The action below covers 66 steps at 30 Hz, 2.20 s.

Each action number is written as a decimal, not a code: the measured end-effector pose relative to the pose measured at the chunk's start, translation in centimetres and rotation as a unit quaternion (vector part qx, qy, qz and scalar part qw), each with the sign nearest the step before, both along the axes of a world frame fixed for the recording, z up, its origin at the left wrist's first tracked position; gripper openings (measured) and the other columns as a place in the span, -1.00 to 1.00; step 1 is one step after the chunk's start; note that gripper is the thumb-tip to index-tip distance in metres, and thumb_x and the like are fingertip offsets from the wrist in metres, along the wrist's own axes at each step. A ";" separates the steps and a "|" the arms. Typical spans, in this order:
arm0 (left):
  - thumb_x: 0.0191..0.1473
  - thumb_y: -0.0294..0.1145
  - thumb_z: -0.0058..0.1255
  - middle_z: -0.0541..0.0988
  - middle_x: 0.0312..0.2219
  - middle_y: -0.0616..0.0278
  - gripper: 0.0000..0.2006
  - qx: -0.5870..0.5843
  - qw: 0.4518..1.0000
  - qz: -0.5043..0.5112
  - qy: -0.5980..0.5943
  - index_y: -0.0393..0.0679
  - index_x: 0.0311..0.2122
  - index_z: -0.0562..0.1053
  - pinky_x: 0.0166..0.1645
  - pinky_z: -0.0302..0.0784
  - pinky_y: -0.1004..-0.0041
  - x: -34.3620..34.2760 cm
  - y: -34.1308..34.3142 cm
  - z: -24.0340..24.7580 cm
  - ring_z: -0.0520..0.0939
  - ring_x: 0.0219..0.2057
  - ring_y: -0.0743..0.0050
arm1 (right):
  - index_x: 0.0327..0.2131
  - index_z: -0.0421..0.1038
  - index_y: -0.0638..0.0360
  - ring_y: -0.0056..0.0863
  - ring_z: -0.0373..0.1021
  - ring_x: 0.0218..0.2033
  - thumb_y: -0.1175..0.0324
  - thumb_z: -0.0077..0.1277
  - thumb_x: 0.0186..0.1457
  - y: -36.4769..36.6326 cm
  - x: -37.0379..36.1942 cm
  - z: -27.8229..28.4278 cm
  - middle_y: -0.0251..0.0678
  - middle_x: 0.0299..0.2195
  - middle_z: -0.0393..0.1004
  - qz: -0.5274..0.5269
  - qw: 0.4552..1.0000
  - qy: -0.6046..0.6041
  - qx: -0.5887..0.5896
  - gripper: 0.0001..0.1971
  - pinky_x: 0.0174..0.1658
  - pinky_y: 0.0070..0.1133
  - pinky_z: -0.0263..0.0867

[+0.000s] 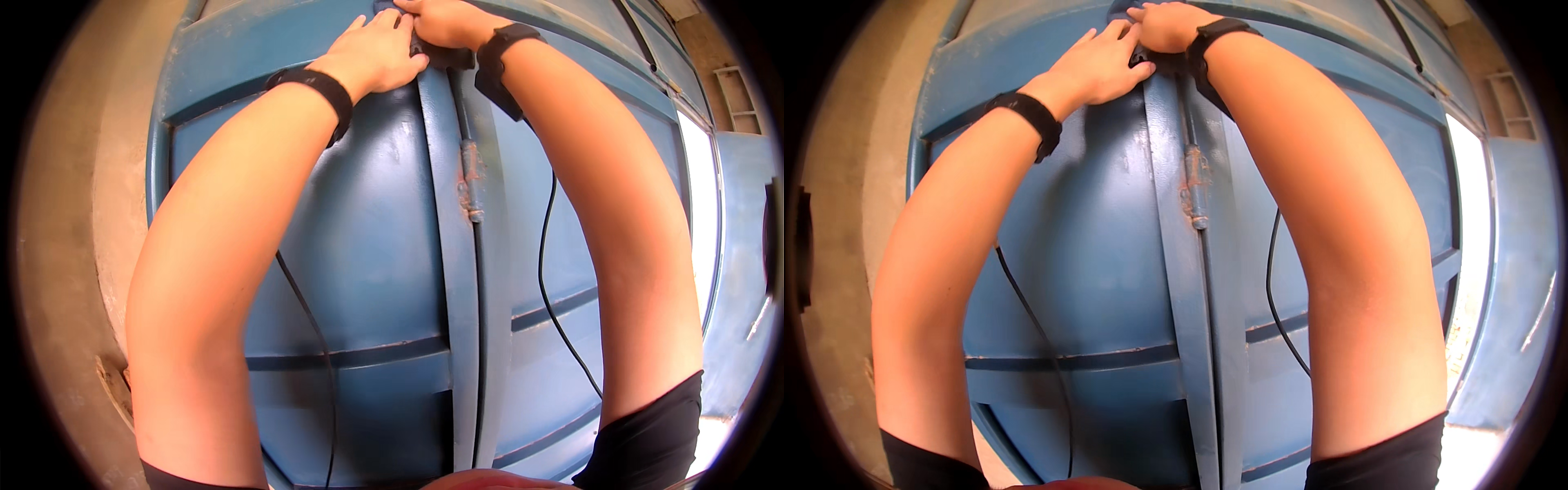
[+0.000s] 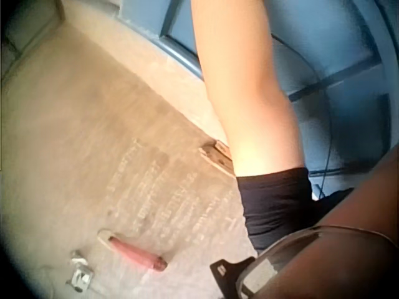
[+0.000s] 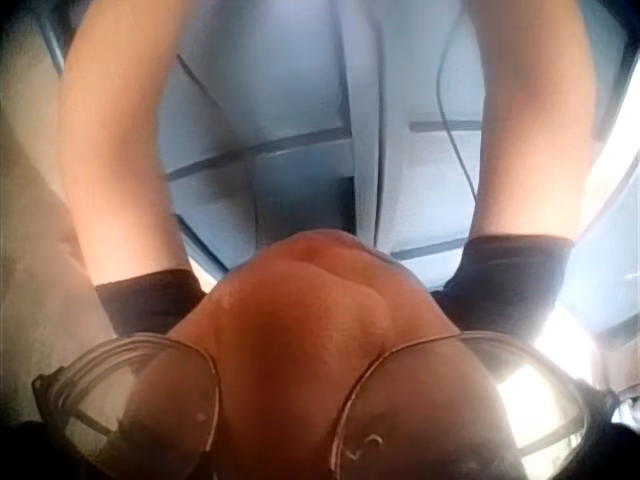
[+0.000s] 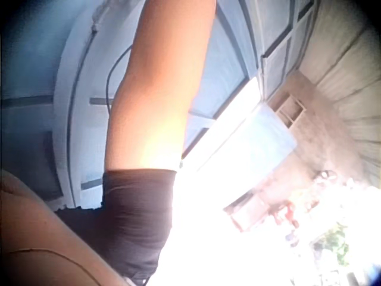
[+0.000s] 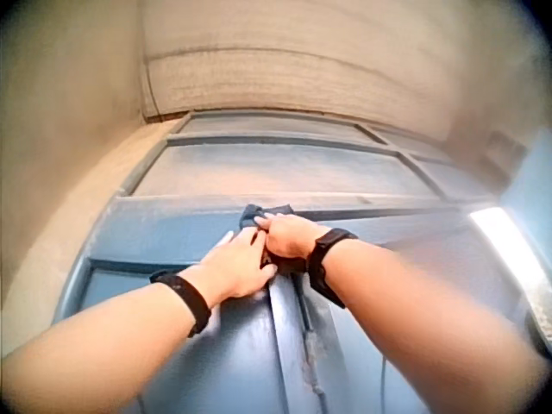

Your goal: The person cleans a blue metal gate by hand using a dark blue cloth, wiping down the panels and frame.

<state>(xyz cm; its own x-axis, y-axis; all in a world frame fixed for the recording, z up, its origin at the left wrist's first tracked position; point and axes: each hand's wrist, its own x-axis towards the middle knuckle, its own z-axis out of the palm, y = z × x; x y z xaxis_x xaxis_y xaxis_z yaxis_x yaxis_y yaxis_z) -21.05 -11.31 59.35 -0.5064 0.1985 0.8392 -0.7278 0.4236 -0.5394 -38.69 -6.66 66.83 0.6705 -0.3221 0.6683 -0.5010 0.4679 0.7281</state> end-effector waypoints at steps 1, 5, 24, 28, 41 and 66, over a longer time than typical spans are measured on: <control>0.28 0.04 -0.17 0.29 0.27 -0.02 -0.34 -0.032 0.999 -0.022 0.017 -0.14 0.35 0.17 0.47 0.00 0.01 -0.8 -0.8 1.6 0.35 0.29 0.04 | 0.01 0.51 0.22 0.12 0.38 0.12 0.21 -0.20 0.26 -0.7 -1.6 2.6 0.13 0.17 0.39 0.201 0.969 -0.130 0.058 -0.58 0.22 -0.22 0.26; 0.27 0.05 -0.22 0.32 0.26 0.00 -0.38 -0.009 1.000 -0.016 -0.004 -0.23 0.24 0.35 0.48 -0.01 0.06 0.3 -0.5 1.8 0.32 0.30 0.07 | 0.12 0.45 0.11 0.22 -0.03 0.40 0.07 -0.25 0.29 -0.6 0.3 1.6 0.12 0.38 0.06 -0.002 0.993 -0.118 0.014 -0.51 0.42 -0.08 -0.07; 0.17 -0.04 -0.20 0.53 0.09 -0.22 -0.41 -0.073 0.988 0.093 0.100 -0.38 0.05 0.49 0.38 0.21 0.18 17.5 -4.8 -0.5 0.48 0.20 0.00 | 0.23 0.36 0.07 0.04 -0.04 0.43 0.00 -0.42 0.38 -7.9 19.6 0.7 -0.05 0.42 0.04 0.087 0.995 -0.025 -0.031 -0.44 0.45 -0.15 -0.14; 0.18 -0.03 -0.24 0.51 0.12 -0.22 -0.39 -0.050 0.979 0.168 0.101 -0.40 0.07 0.48 0.39 0.18 0.16 22.9 -5.7 -0.8 0.46 0.23 -0.03 | 0.16 0.42 0.08 0.00 0.02 0.41 0.02 -0.39 0.37 -9.9 25.3 0.2 -0.09 0.40 0.11 0.104 0.994 -0.009 -0.042 -0.47 0.43 -0.15 -0.08; 0.24 -0.01 -0.11 0.52 0.05 -0.18 -0.44 0.010 0.990 0.078 0.118 -0.38 0.04 0.47 0.24 0.34 0.10 34.8 -11.2 -5.8 0.46 0.12 -0.14 | 0.25 0.33 0.03 -0.04 0.09 0.37 0.00 -0.23 0.29 -12.7 39.5 -3.1 -0.07 0.35 0.18 0.211 0.971 -0.097 0.052 -0.44 0.39 -0.23 -0.01; 0.30 -0.06 -0.18 0.30 0.32 -0.02 -0.39 -0.051 0.996 0.058 0.048 -0.24 0.32 0.25 0.39 0.18 0.23 31.7 -10.4 4.9 0.30 0.32 -0.05 | 0.22 0.42 -0.11 -0.17 0.18 0.36 0.01 -0.13 0.29 -9.6 34.3 6.4 -0.24 0.41 0.10 0.185 0.950 -0.251 -0.007 -0.50 0.37 -0.29 0.14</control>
